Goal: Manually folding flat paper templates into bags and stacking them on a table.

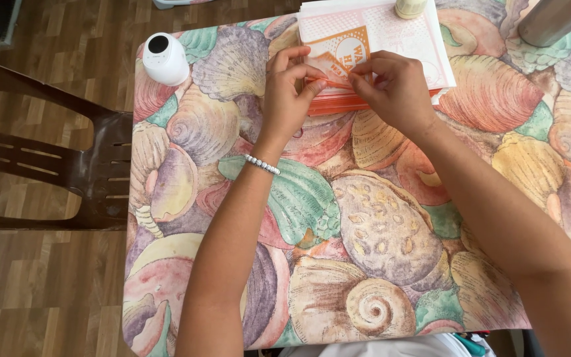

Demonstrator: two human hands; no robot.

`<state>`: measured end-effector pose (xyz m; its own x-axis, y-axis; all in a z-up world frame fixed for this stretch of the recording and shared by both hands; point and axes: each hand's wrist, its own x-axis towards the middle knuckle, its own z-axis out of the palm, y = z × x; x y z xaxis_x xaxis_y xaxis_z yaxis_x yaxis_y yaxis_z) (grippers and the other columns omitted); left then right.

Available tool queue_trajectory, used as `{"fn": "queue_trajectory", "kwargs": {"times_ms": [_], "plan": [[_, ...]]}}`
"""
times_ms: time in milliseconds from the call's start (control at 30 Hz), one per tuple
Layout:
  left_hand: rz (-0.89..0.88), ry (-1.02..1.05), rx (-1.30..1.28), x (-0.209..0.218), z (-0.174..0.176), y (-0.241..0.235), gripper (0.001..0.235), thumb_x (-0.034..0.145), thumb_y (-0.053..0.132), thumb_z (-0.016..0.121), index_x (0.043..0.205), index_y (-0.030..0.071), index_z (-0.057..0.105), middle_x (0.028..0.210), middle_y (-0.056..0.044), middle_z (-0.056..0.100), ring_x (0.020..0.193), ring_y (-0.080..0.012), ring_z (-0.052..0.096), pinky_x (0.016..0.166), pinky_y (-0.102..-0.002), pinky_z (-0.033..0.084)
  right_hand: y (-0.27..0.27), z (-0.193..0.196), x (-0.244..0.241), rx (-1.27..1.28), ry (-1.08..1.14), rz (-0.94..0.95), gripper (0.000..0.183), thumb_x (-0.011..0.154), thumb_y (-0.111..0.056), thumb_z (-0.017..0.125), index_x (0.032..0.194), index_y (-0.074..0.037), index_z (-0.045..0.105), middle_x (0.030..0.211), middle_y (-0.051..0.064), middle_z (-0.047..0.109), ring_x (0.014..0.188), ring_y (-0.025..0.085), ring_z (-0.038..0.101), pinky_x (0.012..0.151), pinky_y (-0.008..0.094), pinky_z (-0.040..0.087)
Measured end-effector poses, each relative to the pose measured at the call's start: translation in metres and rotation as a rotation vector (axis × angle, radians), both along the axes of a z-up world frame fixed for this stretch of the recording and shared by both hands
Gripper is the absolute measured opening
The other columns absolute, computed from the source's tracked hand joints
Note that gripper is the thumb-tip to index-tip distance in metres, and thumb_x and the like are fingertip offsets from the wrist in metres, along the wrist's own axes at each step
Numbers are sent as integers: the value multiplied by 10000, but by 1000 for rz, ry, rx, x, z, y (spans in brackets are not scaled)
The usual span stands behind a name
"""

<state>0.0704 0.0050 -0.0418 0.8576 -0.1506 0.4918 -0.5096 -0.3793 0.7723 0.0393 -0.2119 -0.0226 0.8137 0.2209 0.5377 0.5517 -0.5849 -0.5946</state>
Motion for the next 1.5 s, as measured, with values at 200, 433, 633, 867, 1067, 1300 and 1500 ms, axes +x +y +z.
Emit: {"fn": "queue_trajectory", "kwargs": {"times_ms": [200, 433, 633, 867, 1067, 1300, 1500], "plan": [[-5, 28, -17, 5, -6, -3, 110, 862, 129, 829, 924, 125, 739, 1343, -41, 572, 1353, -270, 471, 1150, -468, 428, -1, -1, -1, -114, -33, -5, 65, 948, -130, 856, 974, -93, 808, 906, 4, 662, 669, 147, 514, 651, 290, 448], [21, -33, -85, -4, -4, 5, 636, 787, 61, 881, 1309, 174, 535, 1432, -93, 460, 1408, -269, 474, 1164, -404, 464, -1, -4, 0, -114, -154, 32, 73, 1022, -79, 840, 1012, -11, 815, 886, 75, 741, 780, 186, 595, 678, 318, 470], [9, 192, -77, -7, -5, 11, 838, 787, 187, 913, 1462, 158, 416, 1371, -88, 460, 1235, -213, 578, 1098, -449, 515, -1, -16, -5, -150, -257, -48, 656, 1091, 17, 772, 1630, -107, 418, 949, 2, 727, 764, 176, 684, 692, 334, 560], [53, 347, -238, -12, 19, 24, 753, 807, 242, 844, 1425, 155, 422, 1195, -61, 636, 1000, -163, 649, 832, -292, 587, 14, 4, -34, -129, -125, 147, 397, 988, -51, 795, 1310, -67, 563, 1201, 74, 702, 731, 151, 656, 680, 316, 562], [107, 628, -377, -14, 38, 29, 686, 827, 614, 504, 1296, 119, 573, 1115, -42, 675, 900, -138, 640, 661, -262, 521, -7, 39, -12, -109, -118, 94, 294, 1033, -146, 799, 1256, 37, 746, 1139, 177, 771, 995, 263, 715, 855, 364, 607], [118, 569, -407, 14, -5, 15, 604, 856, 138, 762, 1416, 34, 560, 796, 28, 634, 767, -92, 615, 718, -254, 510, -76, -6, 82, -248, -261, -168, 208, 1031, -35, 779, 1229, -2, 833, 1217, 223, 753, 893, 304, 729, 789, 410, 595], [159, 671, -345, -1, 34, 33, 465, 875, 20, 724, 1334, 25, 649, 978, -60, 771, 920, -178, 743, 765, -314, 611, -122, -23, 126, -205, -177, -223, 181, 1061, -75, 732, 1215, -66, 827, 1145, 94, 792, 949, 249, 716, 731, 372, 557]]}}
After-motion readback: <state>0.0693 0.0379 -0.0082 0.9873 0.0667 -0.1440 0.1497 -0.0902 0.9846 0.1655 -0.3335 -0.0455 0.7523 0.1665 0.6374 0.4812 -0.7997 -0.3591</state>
